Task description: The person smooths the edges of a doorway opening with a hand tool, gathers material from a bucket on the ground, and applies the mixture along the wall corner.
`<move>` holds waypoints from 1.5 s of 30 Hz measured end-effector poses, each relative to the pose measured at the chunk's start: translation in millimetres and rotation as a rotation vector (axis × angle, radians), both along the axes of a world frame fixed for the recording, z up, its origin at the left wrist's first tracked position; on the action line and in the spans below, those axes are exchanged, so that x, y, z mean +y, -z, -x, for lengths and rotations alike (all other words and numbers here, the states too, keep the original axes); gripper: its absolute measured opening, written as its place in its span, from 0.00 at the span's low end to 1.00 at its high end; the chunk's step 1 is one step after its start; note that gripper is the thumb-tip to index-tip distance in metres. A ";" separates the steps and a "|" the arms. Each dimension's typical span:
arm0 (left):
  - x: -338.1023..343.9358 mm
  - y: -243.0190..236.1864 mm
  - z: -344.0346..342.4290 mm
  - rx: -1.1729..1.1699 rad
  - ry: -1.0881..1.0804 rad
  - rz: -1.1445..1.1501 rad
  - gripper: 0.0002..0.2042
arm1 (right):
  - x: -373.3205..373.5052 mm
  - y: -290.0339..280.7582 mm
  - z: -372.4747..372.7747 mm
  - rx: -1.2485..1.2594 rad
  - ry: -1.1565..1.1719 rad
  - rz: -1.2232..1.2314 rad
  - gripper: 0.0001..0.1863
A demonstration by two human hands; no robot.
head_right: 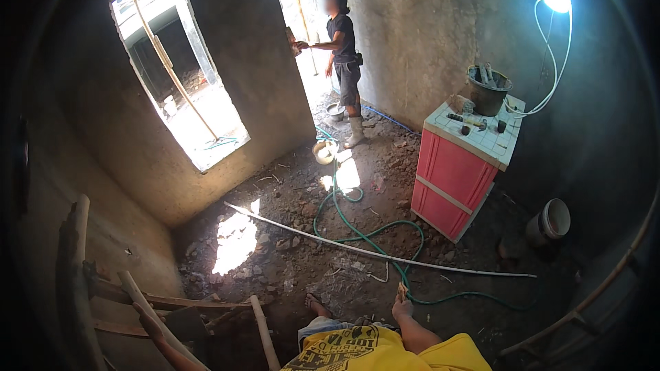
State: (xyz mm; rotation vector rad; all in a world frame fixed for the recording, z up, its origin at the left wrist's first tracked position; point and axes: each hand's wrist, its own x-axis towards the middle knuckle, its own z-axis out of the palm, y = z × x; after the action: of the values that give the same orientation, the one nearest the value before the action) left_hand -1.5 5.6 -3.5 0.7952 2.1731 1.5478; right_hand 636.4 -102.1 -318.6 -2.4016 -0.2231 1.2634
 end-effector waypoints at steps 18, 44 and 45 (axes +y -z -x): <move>4.6 -2.3 -1.6 -0.005 0.003 0.003 0.38 | -1.4 27.3 -4.8 -0.065 0.028 -0.059 0.27; 7.1 -8.0 -5.3 -0.025 0.003 0.014 0.38 | -0.9 -1.9 4.1 -0.134 0.050 -0.043 0.30; 6.7 -7.3 -4.7 -0.028 0.004 0.014 0.38 | 0.7 -14.7 3.9 -0.086 0.024 -0.035 0.30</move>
State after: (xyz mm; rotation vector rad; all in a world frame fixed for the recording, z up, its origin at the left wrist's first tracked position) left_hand 3.2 12.3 3.8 0.7686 2.1585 1.5304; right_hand 632.5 -101.4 -303.8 -2.4242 -0.2392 1.1376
